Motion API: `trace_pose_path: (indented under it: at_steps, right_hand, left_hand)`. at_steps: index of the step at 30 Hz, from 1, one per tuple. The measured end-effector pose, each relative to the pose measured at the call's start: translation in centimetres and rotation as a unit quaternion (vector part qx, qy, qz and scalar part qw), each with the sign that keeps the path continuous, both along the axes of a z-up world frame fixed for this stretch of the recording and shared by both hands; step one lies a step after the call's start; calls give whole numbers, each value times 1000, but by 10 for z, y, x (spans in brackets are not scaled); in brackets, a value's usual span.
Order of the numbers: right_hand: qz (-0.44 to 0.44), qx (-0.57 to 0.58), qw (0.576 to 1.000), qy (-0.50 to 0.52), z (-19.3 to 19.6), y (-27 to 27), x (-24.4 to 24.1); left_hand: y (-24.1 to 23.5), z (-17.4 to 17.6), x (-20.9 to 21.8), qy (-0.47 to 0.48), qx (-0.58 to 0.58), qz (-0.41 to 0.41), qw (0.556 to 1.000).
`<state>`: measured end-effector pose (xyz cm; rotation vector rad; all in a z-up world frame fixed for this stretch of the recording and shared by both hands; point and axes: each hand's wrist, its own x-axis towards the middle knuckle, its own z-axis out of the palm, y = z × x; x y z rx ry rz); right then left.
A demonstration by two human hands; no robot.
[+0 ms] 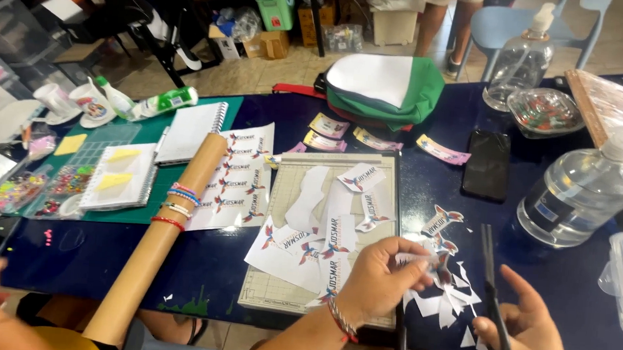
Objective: Cutting out individual labels from a printed sheet using scissors
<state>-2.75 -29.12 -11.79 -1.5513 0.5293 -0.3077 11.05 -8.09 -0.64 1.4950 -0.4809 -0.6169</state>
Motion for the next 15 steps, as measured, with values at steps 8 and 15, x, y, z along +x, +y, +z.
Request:
trace_pose_path:
  at_steps: [8,15]
  right_hand:
    - [-36,105,993,-30,-24,-11,5]
    - [-24,122,992,-22,-13,-16,-1]
  left_hand:
    - [-55,25,98,-26,165,72,983]
    - [-77,20,113,-90,191,14,977]
